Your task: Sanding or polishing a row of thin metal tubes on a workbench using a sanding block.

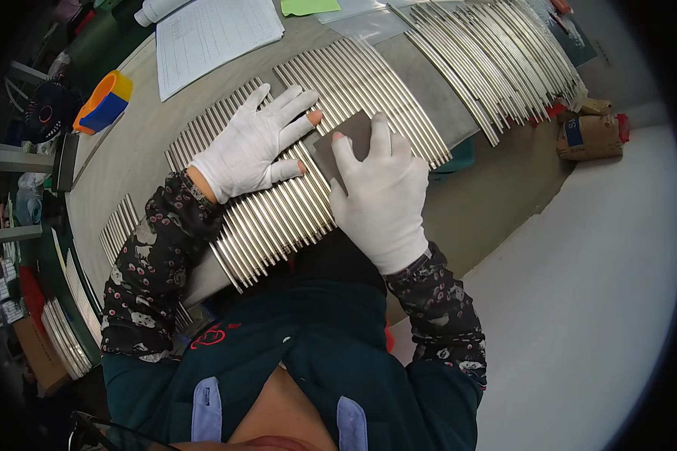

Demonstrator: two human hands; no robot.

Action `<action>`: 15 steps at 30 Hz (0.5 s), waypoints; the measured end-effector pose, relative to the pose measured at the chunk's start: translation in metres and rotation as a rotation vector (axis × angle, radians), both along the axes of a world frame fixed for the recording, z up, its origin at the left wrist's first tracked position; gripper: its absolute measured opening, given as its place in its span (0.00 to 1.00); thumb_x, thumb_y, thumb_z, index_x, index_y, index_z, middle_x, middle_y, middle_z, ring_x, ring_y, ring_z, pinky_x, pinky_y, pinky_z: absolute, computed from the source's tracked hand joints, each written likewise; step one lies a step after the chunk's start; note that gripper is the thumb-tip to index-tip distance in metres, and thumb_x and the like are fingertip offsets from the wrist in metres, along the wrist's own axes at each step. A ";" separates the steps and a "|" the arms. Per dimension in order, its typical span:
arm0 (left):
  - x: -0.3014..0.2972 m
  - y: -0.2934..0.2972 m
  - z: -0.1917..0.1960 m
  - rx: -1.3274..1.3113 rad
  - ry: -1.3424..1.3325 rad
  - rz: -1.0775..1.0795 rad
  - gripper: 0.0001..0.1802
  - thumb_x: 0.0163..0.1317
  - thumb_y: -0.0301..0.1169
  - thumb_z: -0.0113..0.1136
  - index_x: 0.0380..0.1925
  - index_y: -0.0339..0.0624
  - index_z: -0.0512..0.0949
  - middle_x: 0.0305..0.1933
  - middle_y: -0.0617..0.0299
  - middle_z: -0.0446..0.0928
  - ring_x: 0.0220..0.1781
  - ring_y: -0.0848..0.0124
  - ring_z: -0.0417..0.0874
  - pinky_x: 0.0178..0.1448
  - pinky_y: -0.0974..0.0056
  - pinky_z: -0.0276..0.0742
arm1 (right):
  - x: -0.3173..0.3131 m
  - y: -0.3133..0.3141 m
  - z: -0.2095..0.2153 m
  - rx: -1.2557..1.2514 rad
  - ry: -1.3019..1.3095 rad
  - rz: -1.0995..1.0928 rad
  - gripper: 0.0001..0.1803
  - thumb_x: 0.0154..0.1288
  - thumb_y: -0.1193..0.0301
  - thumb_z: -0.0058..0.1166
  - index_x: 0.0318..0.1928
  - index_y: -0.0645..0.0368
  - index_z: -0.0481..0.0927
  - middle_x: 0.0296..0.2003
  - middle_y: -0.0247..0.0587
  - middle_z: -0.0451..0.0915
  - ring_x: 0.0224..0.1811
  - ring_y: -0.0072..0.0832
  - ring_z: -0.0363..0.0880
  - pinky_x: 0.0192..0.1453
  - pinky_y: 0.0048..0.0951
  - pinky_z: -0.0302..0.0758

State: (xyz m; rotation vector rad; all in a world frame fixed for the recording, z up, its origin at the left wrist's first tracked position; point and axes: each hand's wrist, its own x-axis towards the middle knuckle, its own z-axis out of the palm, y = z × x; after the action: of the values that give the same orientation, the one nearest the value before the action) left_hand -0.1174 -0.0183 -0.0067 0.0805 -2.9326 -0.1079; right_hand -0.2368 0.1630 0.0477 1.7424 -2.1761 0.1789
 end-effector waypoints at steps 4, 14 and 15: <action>0.002 0.001 0.001 0.024 0.047 0.007 0.43 0.66 0.65 0.37 0.70 0.46 0.60 0.75 0.48 0.57 0.76 0.50 0.57 0.76 0.38 0.48 | -0.006 0.036 0.004 0.051 0.024 0.038 0.29 0.45 0.65 0.66 0.53 0.51 0.79 0.57 0.59 0.70 0.48 0.45 0.75 0.39 0.39 0.73; 0.004 -0.002 -0.004 0.029 0.058 -0.010 0.41 0.67 0.62 0.41 0.70 0.46 0.60 0.75 0.48 0.57 0.75 0.49 0.58 0.76 0.39 0.48 | 0.002 0.044 0.009 0.080 -0.057 -0.053 0.31 0.44 0.68 0.66 0.54 0.49 0.78 0.60 0.58 0.69 0.53 0.47 0.72 0.51 0.43 0.70; 0.002 0.000 -0.004 0.028 0.051 -0.011 0.40 0.68 0.61 0.41 0.70 0.46 0.59 0.75 0.47 0.57 0.75 0.49 0.58 0.76 0.39 0.48 | 0.000 0.065 0.012 0.114 -0.078 -0.082 0.33 0.42 0.70 0.65 0.55 0.50 0.78 0.61 0.58 0.69 0.55 0.48 0.71 0.54 0.43 0.68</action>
State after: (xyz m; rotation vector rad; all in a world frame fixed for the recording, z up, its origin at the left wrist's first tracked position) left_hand -0.1158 -0.0187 -0.0104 0.0653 -2.8817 -0.1508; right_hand -0.2369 0.2283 0.0599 1.7288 -2.3512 0.1058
